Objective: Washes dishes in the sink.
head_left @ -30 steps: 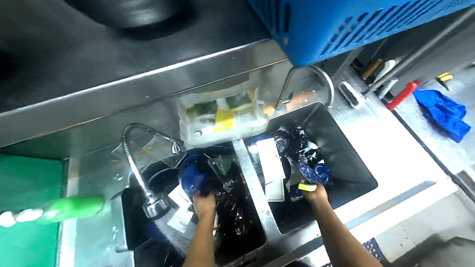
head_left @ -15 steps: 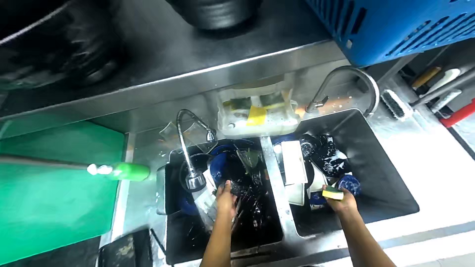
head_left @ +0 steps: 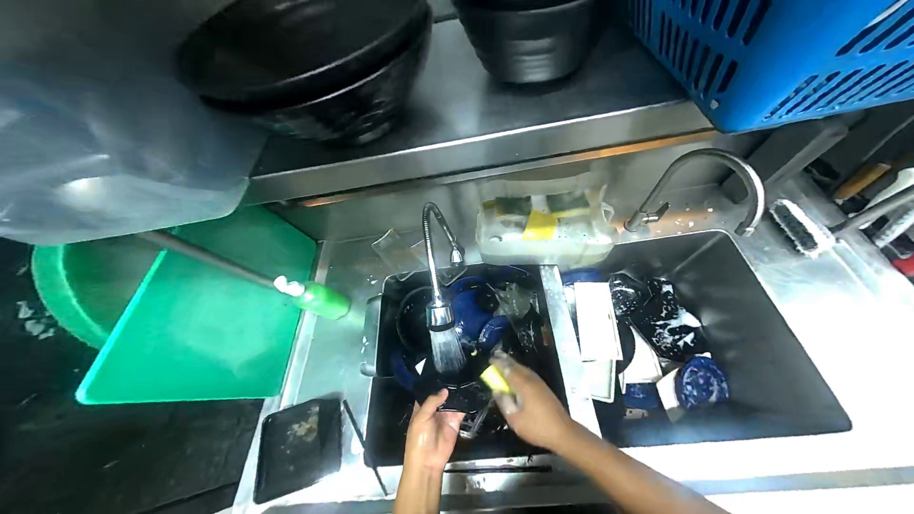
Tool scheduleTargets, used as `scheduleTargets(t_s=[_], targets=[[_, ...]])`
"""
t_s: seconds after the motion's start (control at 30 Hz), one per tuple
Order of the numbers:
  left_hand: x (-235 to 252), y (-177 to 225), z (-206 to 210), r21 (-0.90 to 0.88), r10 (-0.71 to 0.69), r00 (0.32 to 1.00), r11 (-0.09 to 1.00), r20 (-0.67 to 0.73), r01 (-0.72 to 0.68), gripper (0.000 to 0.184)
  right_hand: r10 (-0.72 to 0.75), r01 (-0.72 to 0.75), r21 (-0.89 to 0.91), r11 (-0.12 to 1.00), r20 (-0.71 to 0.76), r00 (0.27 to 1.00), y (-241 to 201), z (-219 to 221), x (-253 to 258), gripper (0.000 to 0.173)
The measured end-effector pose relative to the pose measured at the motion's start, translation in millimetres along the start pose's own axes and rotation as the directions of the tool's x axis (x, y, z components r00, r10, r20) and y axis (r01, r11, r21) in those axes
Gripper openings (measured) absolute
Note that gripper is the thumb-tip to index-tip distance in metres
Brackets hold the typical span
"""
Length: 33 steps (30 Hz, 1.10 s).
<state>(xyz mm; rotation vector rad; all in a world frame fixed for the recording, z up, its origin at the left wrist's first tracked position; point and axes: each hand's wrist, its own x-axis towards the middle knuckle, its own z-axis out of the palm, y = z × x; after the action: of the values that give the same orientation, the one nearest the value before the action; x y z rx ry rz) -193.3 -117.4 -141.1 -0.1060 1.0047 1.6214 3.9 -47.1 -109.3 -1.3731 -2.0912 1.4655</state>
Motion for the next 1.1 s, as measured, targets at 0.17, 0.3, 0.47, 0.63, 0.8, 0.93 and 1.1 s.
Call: scheduleTargets(t_s=[0.17,0.3,0.47,0.63,0.8,0.93,1.1], targets=[[-11.6,22.5,-16.0,-0.046,0.032,0.998,0.998,-0.053,-0.035,0.034,-0.017,0.017,-0.085,0.996,-0.009,1.0,-6.5,45.4,-7.6,0.053],[-24.0,35.1,-44.3,-0.049,-0.014,0.993,0.999,0.114,0.019,0.045,-0.005,-0.008,-0.078,0.997,-0.171,0.985,-16.0,51.8,-5.0,0.05],[-49.5,38.8,-39.4,0.169,-0.174,0.954,0.976,0.244,0.135,0.092,0.152,-0.119,0.123,0.985,-0.307,0.94,-20.0,46.3,32.3,0.046],[-38.0,39.6,-35.5,0.287,-0.349,0.877,0.922,0.33,0.26,0.075,0.291,-0.276,0.094,0.957,-0.352,0.889,-23.4,34.2,50.3,0.043],[-31.0,52.5,-13.9,0.562,-0.492,0.751,0.803,0.44,0.197,0.071,-0.035,-0.072,-0.283,0.957,-0.354,0.935,-66.8,46.8,36.6,0.039],[-27.6,47.8,-3.3,0.555,-0.406,0.775,0.827,0.485,0.086,0.026,-0.297,0.175,-0.403,0.898,-0.263,0.918,-81.0,82.6,-1.4,0.037],[-33.8,34.9,4.2,0.557,-0.502,0.674,0.815,0.542,0.159,0.065,-0.216,0.015,-0.433,0.901,-0.419,0.882,-67.6,51.8,-20.4,0.04]])
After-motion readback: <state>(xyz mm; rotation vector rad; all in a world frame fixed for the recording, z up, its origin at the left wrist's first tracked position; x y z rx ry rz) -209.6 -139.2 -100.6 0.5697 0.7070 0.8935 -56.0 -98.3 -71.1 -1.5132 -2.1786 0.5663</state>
